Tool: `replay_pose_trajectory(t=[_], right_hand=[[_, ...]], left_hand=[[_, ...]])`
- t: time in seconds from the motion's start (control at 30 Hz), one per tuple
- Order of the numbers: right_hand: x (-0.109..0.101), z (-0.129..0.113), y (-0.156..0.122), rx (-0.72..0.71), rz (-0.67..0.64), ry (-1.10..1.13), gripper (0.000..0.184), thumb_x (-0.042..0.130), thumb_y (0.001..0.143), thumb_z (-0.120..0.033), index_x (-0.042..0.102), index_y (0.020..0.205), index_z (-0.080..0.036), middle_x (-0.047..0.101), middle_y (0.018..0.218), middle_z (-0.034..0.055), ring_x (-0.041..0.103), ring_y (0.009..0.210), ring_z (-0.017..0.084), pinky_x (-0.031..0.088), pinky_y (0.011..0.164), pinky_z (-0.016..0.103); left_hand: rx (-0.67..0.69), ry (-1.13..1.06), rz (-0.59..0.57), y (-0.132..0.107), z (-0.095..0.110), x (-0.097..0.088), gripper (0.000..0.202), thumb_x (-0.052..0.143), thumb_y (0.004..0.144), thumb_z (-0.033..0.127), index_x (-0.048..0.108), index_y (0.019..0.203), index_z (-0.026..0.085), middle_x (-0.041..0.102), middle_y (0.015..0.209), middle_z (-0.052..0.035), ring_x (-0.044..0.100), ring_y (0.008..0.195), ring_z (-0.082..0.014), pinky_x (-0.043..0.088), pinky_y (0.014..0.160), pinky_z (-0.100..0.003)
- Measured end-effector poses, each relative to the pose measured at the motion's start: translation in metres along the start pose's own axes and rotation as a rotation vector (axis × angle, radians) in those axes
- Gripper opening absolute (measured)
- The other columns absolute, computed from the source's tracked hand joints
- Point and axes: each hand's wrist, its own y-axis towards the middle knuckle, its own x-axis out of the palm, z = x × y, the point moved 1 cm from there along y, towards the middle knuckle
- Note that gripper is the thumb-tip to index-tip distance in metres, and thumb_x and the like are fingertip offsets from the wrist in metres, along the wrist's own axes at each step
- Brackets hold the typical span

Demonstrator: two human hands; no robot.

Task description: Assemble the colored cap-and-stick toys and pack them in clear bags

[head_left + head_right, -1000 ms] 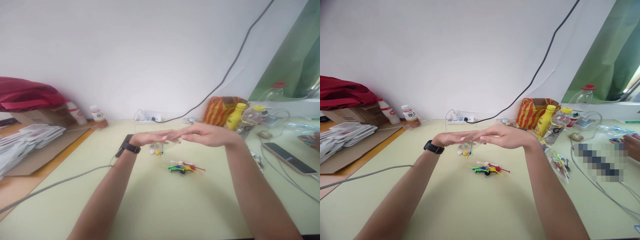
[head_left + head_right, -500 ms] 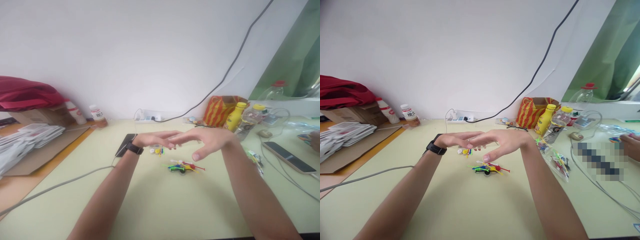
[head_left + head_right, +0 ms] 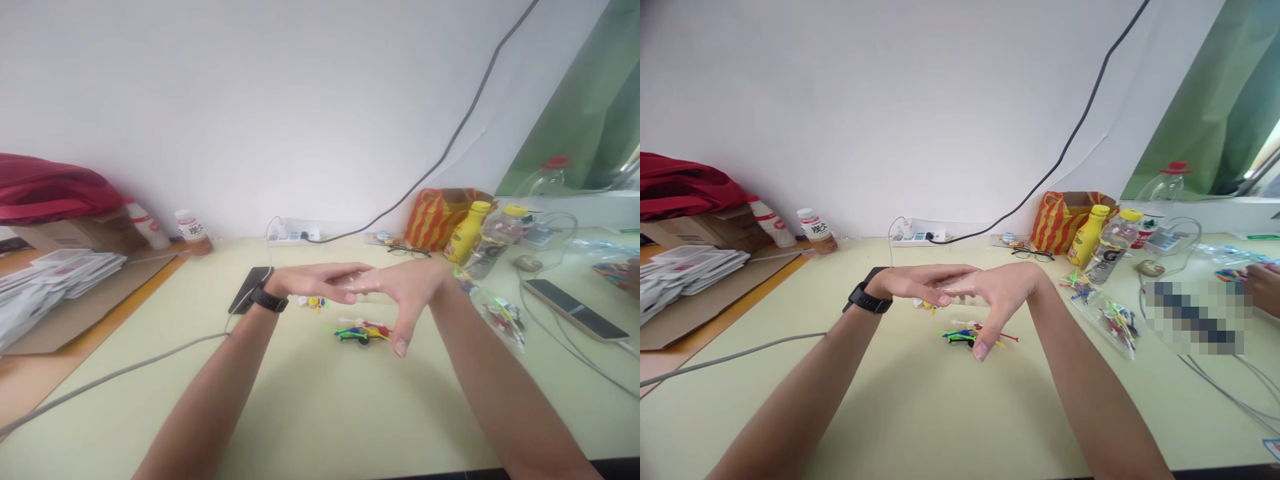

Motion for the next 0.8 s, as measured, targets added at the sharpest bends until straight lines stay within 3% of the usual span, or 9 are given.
replay_pose_trajectory(t=[0.27,0.43,0.53,0.7,0.8], right_hand=[[-0.003,-0.001,-0.012,0.048,0.029,-0.048,0.116,0.09,0.062,-0.053,0.033,0.159,-0.028,0.023,0.168,0.006,0.02,0.154,0.032,0.019,0.124,0.04],[-0.003,-0.006,-0.005,0.039,0.069,0.023,0.1,0.084,0.071,-0.056,0.042,0.155,-0.024,0.034,0.164,0.0086,0.034,0.148,0.033,0.033,0.117,0.038],[-0.002,-0.007,0.005,0.008,0.051,0.082,0.087,0.077,0.078,-0.057,0.047,0.152,-0.021,0.041,0.16,0.0089,0.041,0.143,0.032,0.036,0.115,0.037],[0.001,-0.004,0.015,-0.065,0.016,0.141,0.104,0.082,0.068,-0.064,0.044,0.153,-0.017,0.041,0.159,0.0126,0.037,0.146,0.033,0.032,0.118,0.039],[0.004,0.002,0.014,-0.009,0.021,0.106,0.108,0.083,0.064,-0.067,0.046,0.151,-0.013,0.044,0.156,0.0158,0.039,0.145,0.034,0.032,0.118,0.04]], left_hand=[[-0.08,0.049,0.1,-0.005,0.001,-0.001,0.069,0.072,0.086,0.05,0.048,0.147,0.028,0.06,0.139,-0.0106,0.056,0.126,-0.036,0.05,0.098,-0.045],[-0.063,0.065,0.069,-0.001,-0.004,0.0,0.056,0.07,0.088,0.049,0.058,0.138,0.025,0.064,0.129,-0.0122,0.061,0.119,-0.0342,0.05,0.097,-0.045],[-0.042,0.058,0.062,0.001,-0.005,0.001,0.054,0.069,0.089,0.047,0.058,0.137,0.023,0.064,0.128,-0.0129,0.061,0.116,-0.0331,0.05,0.096,-0.045],[-0.029,0.027,0.079,0.002,0.0,0.004,0.052,0.071,0.088,0.047,0.06,0.133,0.023,0.065,0.127,-0.0117,0.062,0.116,-0.0327,0.051,0.094,-0.042],[-0.046,0.065,0.079,0.002,0.004,0.005,0.054,0.073,0.086,0.047,0.06,0.132,0.023,0.067,0.121,-0.0106,0.063,0.109,-0.0312,0.052,0.087,-0.039]])
